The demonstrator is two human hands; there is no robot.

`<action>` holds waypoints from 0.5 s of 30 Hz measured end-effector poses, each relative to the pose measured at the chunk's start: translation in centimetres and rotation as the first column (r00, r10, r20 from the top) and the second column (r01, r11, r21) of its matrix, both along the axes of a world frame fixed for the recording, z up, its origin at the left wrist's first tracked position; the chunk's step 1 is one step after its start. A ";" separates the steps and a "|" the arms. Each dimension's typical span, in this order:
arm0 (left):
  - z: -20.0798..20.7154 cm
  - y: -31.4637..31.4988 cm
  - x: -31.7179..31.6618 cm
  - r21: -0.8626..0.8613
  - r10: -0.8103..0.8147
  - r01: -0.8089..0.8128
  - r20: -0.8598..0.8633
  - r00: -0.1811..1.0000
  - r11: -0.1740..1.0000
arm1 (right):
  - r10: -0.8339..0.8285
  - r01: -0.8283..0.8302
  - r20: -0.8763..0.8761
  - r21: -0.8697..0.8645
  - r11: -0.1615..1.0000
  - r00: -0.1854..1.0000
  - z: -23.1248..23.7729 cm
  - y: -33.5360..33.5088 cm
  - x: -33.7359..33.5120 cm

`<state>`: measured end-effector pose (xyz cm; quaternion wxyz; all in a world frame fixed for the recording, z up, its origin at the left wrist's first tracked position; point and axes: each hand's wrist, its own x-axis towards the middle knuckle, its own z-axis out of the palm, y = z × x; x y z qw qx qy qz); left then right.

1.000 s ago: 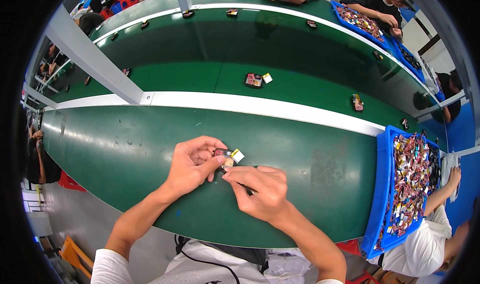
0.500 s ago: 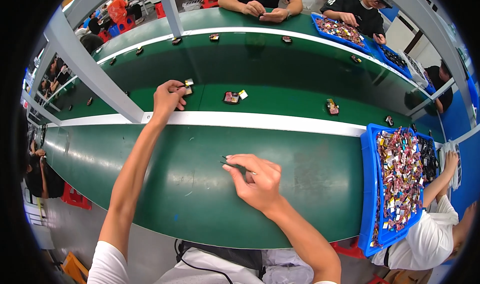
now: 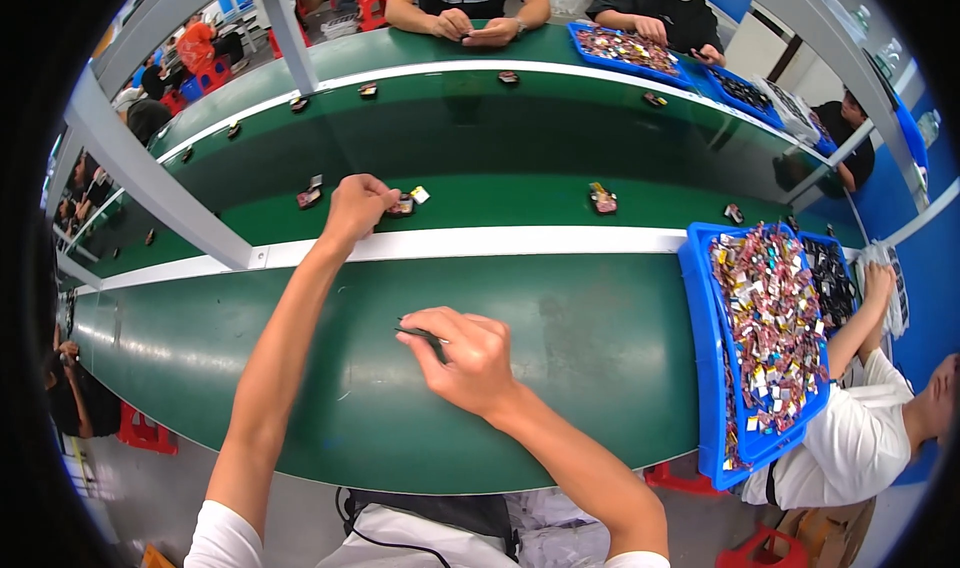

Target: The person is using tweezers to assemble small electronic components onto circuit boards on a production line.

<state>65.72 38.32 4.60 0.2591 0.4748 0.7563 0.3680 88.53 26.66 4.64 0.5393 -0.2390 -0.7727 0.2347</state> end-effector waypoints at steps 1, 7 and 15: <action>0.1 -0.1 -0.2 -0.016 0.051 -0.051 0.033 0.998 0.999 | -0.009 0.009 0.004 0.002 1.000 1.000 0.1 -0.1 0.1; 1.3 -3.3 -0.8 0.036 -0.023 0.016 0.201 0.979 0.999 | -0.009 0.012 0.063 -0.048 0.999 0.998 0.8 -0.3 0.7; 2.0 -13.7 4.0 0.124 -0.106 0.055 0.462 0.880 0.991 | 0.046 -0.160 -0.206 -0.582 0.797 0.978 0.3 0.1 2.5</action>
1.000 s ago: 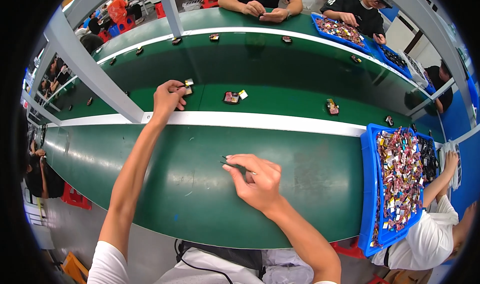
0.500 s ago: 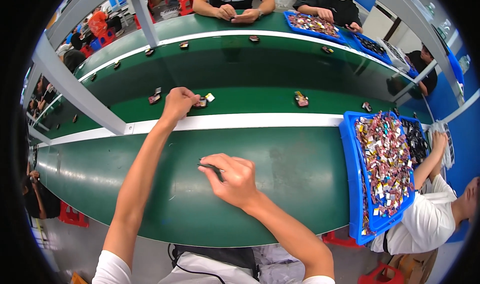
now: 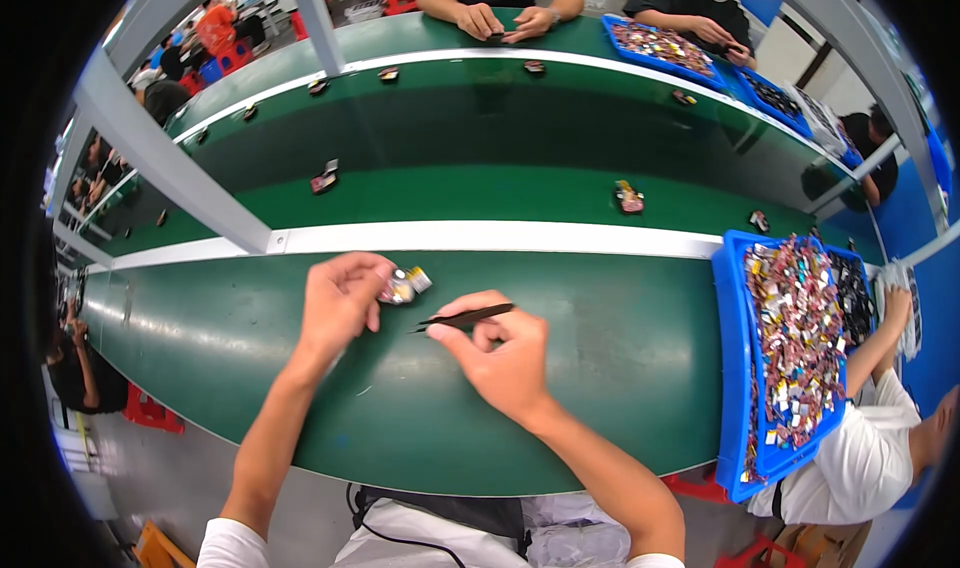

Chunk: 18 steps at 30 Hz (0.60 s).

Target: The person is using tweezers to assemble small electronic components onto circuit boards on a production line.

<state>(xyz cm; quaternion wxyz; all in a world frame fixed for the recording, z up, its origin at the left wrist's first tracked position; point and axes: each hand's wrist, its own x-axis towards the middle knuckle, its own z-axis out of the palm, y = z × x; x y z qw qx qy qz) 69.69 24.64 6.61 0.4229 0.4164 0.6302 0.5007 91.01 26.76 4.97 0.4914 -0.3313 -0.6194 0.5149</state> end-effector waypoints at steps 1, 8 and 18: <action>0.0 -1.0 0.7 0.026 0.003 -0.003 -0.009 1.000 1.000 | 0.023 -0.025 -0.036 -0.064 0.998 0.999 0.3 0.0 0.3; -0.4 -2.7 4.1 0.172 0.003 0.012 -0.084 0.996 0.985 | -0.021 0.021 -0.003 0.007 1.000 1.000 0.5 0.0 1.5; 0.0 -2.6 5.5 0.248 0.034 0.006 -0.154 0.988 0.969 | 0.016 -0.014 0.047 -0.025 1.000 0.999 0.4 0.4 2.6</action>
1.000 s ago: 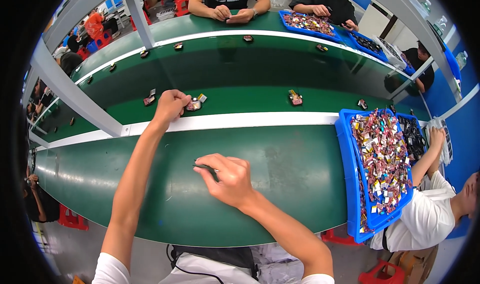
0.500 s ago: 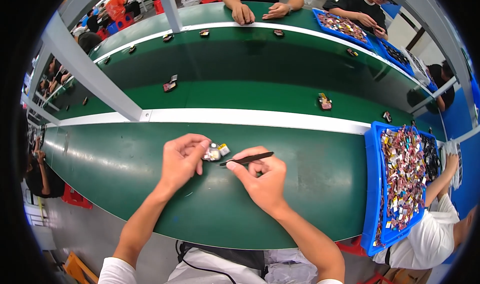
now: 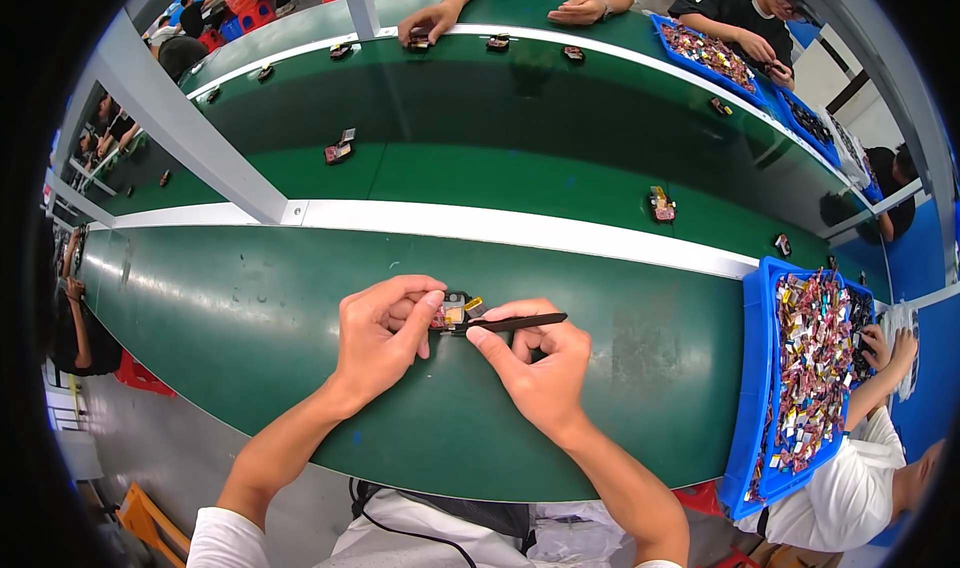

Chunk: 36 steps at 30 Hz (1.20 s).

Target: The person is using tweezers to assemble small electronic components onto circuit boards on a production line.

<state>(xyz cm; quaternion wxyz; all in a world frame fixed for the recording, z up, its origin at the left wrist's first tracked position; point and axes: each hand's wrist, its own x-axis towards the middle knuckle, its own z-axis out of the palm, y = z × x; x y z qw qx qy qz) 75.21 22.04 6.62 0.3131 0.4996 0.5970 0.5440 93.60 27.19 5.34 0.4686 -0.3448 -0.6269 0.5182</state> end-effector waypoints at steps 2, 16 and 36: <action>0.1 0.0 0.3 -0.009 -0.003 0.003 0.000 1.000 1.000 | 0.006 -0.006 0.003 -0.013 1.000 1.000 0.0 0.0 0.2; 0.2 0.1 1.8 -0.006 -0.023 0.023 0.050 0.998 1.000 | 0.028 -0.074 -0.175 -0.264 0.962 0.984 -0.3 0.9 1.3; 0.1 1.0 1.7 -0.079 -0.238 0.317 0.498 0.834 0.945 | -0.038 0.045 -0.054 0.138 0.989 0.998 -0.2 1.0 3.1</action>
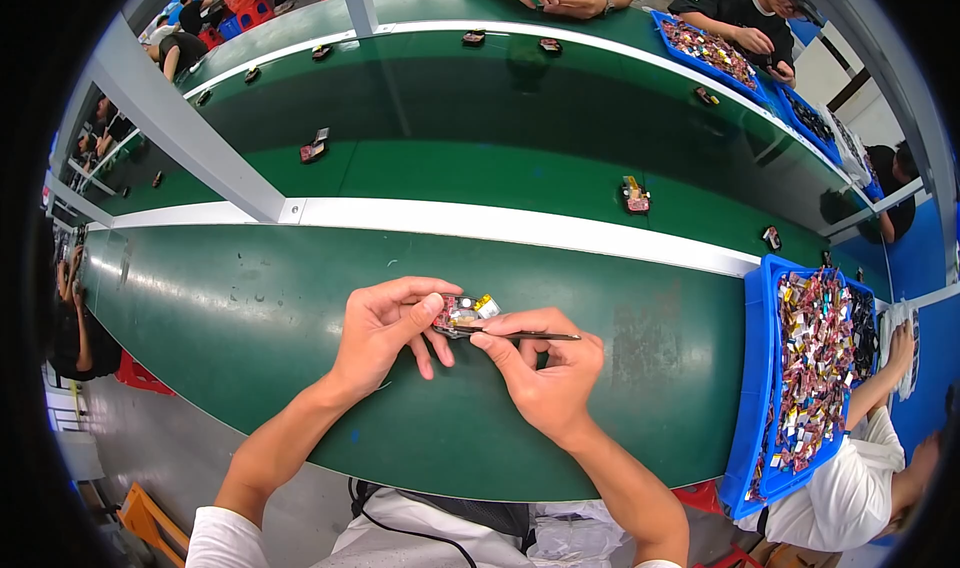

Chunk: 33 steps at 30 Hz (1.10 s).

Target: The person is using tweezers to assemble small electronic components onto circuit boards on a production line.

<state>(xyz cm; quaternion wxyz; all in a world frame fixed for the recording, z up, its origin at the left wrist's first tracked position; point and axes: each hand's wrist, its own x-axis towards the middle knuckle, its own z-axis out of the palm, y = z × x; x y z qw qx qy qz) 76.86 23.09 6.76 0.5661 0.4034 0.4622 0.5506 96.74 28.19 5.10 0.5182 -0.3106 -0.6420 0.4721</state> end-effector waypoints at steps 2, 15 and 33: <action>0.0 0.0 0.2 0.003 0.005 -0.005 0.008 1.000 1.000 | -0.005 0.005 0.002 0.041 0.999 1.000 -0.2 0.1 0.1; 0.7 0.2 1.2 0.006 0.016 -0.017 0.034 0.999 1.000 | -0.010 0.003 0.036 0.189 0.982 0.999 0.3 0.3 1.0; 1.0 0.4 2.3 0.067 0.030 -0.026 -0.051 0.998 0.997 | 0.043 -0.042 -0.020 0.024 0.999 0.999 1.1 0.6 2.6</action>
